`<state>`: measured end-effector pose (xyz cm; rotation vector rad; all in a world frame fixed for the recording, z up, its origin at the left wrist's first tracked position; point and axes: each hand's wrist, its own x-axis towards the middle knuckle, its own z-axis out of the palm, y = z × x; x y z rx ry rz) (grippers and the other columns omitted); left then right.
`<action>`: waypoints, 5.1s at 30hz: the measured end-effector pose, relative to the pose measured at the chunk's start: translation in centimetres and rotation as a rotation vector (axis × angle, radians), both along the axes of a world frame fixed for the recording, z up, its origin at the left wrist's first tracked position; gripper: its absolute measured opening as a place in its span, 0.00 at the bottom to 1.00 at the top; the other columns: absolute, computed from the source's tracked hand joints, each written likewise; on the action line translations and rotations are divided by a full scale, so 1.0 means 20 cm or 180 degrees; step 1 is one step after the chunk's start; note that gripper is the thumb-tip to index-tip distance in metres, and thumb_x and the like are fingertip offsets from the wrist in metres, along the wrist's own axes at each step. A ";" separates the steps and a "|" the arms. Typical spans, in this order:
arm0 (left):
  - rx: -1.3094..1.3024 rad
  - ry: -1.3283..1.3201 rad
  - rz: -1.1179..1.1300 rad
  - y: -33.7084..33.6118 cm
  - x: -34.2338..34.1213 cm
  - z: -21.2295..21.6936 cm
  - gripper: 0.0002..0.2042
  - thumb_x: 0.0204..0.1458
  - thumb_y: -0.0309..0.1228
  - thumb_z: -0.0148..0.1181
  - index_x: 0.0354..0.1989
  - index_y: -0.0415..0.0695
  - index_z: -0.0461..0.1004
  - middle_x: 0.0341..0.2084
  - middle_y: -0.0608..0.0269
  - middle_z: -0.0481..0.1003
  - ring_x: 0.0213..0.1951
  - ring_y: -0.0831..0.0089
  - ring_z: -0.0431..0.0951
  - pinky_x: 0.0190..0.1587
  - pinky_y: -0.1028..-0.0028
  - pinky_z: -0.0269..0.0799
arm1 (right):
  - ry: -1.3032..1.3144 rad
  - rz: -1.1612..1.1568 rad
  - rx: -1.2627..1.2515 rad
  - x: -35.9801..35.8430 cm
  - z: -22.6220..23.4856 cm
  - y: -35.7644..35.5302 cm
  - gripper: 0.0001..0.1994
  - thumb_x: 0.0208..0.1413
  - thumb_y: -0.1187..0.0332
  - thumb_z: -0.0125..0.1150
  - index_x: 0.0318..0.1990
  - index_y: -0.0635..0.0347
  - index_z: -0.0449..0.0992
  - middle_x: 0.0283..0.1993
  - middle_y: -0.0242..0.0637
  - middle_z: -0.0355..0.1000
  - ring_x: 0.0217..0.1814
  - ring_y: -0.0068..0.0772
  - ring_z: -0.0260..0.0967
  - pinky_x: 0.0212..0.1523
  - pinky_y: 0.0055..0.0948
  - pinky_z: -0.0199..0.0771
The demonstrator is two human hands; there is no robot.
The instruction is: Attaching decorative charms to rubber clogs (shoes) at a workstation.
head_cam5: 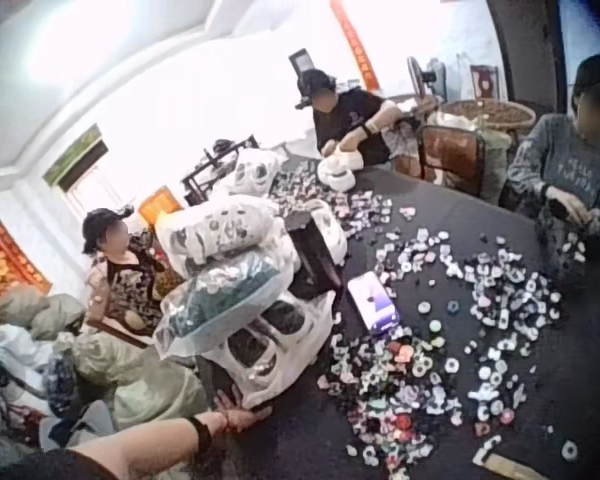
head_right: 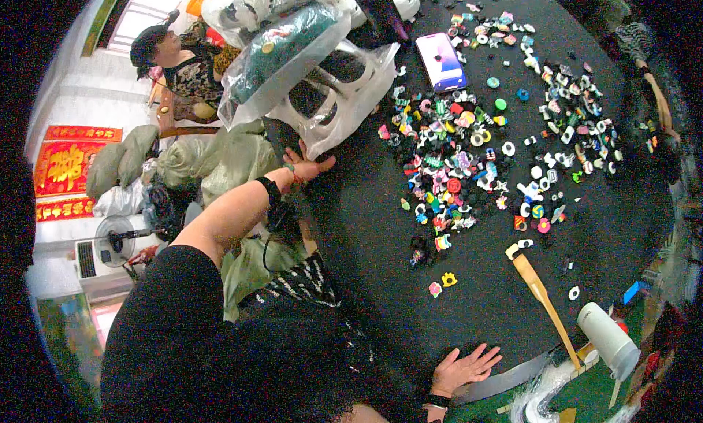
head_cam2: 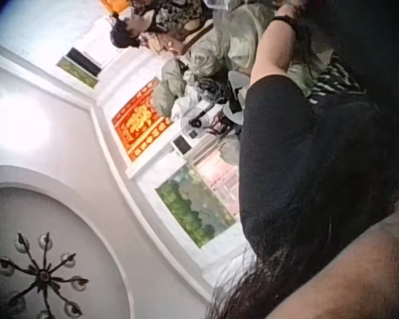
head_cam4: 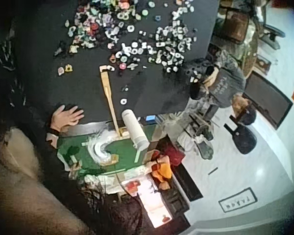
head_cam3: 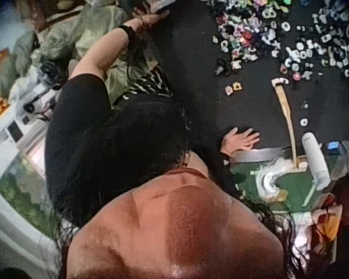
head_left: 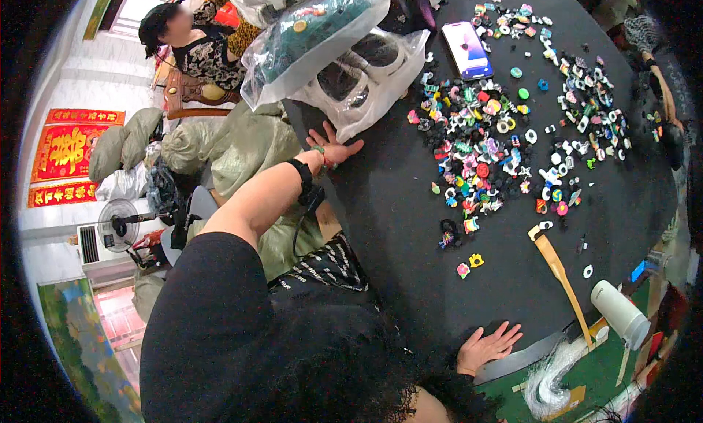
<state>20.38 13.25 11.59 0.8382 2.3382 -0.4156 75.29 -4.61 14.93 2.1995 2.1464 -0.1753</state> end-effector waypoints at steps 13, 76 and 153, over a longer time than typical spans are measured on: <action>0.0092 -0.0203 0.0297 0.04 -0.01 -0.02 0.62 0.27 0.77 0.48 0.67 0.53 0.26 0.66 0.50 0.20 0.63 0.39 0.16 0.62 0.46 0.18 | 0.0177 -0.0084 -0.0068 -0.01 0.04 0.01 0.29 0.58 0.54 0.41 0.63 0.59 0.48 0.70 0.53 0.37 0.72 0.57 0.31 0.62 0.55 0.35; 0.2589 -0.1022 -0.3935 -0.23 -0.54 0.11 0.43 0.39 0.47 0.66 0.63 0.42 0.53 0.64 0.39 0.43 0.66 0.46 0.40 0.63 0.54 0.38 | -0.0681 -0.1924 0.1052 -0.81 -0.16 -0.54 0.30 0.56 0.52 0.48 0.63 0.55 0.55 0.68 0.45 0.47 0.69 0.54 0.40 0.61 0.54 0.43; 0.1298 -0.6923 -0.1057 -0.25 0.13 0.48 0.22 0.56 0.28 0.38 0.60 0.36 0.58 0.50 0.41 0.67 0.36 0.64 0.75 0.42 0.67 0.71 | 0.2911 -0.1844 0.0951 -1.01 -0.05 -0.51 0.08 0.59 0.67 0.50 0.36 0.63 0.67 0.26 0.34 0.65 0.29 0.22 0.61 0.29 0.25 0.63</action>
